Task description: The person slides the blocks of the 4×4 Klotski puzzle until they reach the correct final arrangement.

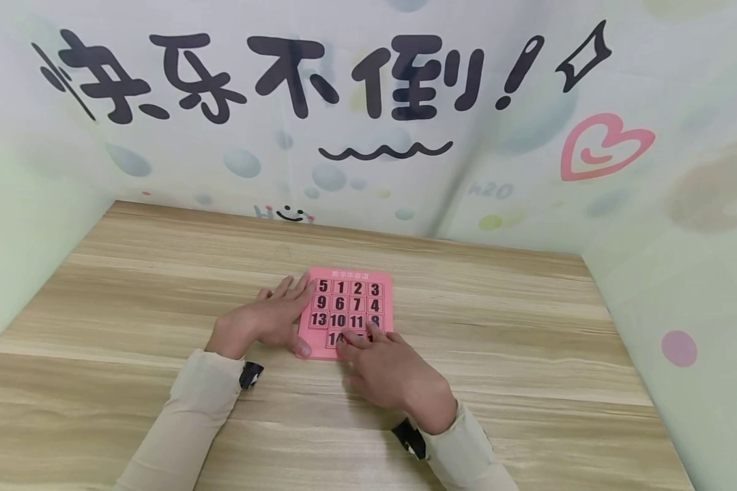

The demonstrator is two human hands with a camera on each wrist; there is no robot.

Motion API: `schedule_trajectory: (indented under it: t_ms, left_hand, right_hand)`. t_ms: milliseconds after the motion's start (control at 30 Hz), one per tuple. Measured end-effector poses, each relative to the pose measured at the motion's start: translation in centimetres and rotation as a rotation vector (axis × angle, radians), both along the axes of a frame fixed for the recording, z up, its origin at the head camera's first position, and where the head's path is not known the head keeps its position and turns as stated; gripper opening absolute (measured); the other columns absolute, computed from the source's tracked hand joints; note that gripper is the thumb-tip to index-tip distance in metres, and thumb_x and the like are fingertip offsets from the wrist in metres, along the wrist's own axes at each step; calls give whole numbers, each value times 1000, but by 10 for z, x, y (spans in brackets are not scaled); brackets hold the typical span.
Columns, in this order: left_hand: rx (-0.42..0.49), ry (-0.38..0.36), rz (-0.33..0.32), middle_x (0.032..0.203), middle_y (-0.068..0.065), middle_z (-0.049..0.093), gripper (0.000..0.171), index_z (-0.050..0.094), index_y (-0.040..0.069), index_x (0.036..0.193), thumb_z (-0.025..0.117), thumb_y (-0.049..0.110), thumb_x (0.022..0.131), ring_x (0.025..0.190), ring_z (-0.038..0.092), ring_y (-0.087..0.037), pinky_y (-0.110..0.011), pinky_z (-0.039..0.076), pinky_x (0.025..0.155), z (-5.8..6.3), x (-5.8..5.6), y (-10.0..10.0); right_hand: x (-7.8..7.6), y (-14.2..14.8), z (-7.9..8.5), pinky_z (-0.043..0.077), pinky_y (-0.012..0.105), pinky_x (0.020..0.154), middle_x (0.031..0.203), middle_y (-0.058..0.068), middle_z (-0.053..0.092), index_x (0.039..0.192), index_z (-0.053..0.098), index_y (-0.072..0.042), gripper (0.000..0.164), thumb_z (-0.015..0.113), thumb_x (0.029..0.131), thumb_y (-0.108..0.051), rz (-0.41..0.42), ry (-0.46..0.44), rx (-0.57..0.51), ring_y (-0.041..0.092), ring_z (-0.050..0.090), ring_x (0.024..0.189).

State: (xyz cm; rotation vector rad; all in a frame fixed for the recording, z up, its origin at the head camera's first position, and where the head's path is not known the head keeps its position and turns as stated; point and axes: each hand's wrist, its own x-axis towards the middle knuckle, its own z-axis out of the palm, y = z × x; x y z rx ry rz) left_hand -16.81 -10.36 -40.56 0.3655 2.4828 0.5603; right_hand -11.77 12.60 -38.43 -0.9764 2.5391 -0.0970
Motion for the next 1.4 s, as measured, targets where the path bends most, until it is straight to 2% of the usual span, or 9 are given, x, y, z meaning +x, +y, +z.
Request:
schedule_trajectory:
  t_ms: [233, 400, 600, 833, 1067, 1400]
  left_hand:
    - [-22, 5, -12, 165, -5, -14, 121, 1, 10, 160, 82, 41, 76, 152, -13, -32, -55, -2, 123, 0, -1, -1]
    - [-23, 4, -2, 166, -5, -13, 120, 2, 10, 160, 83, 41, 76, 153, -13, -32, -55, -1, 124, 1, -2, -1]
    - [-7, -11, -4, 166, -3, -14, 119, 2, 11, 160, 82, 40, 77, 152, -15, -29, -52, -3, 124, -1, -2, 1]
    - [-13, -10, -2, 166, -4, -12, 119, 3, 10, 160, 83, 40, 76, 153, -14, -30, -53, -2, 124, -2, -2, 3]
    - [-37, 6, -11, 167, -5, -9, 120, 6, 10, 160, 82, 45, 75, 153, -11, -31, -54, 0, 124, -3, 0, 3]
    - [-34, 8, -11, 167, -6, -9, 119, 5, 8, 160, 83, 42, 76, 153, -12, -32, -55, 0, 124, -1, 0, 2]
  right_hand:
    - [-6, 2, -3, 29, 56, 118, 160, 2, 33, 153, 39, -18, 55, 54, 102, -31, -14, 80, -28, 36, 25, 149]
    - [-10, -1, -6, 28, 58, 118, 160, 6, 33, 154, 38, -19, 56, 54, 102, -31, -3, 77, -90, 39, 25, 148]
    - [-15, -3, -9, 27, 60, 117, 161, 7, 31, 155, 36, -19, 58, 52, 103, -37, -17, 115, -107, 40, 24, 148]
    - [-17, -15, -9, 23, 58, 120, 162, 1, 29, 155, 35, -20, 59, 50, 103, -40, -17, 72, -79, 37, 21, 150]
    - [-22, -27, -12, 23, 58, 120, 162, 1, 29, 153, 40, -25, 53, 43, 104, -45, -7, 70, -38, 37, 21, 150]
    - [-21, -34, -16, 23, 57, 120, 161, 1, 32, 151, 44, -25, 55, 43, 102, -51, -21, 88, -13, 38, 23, 150]
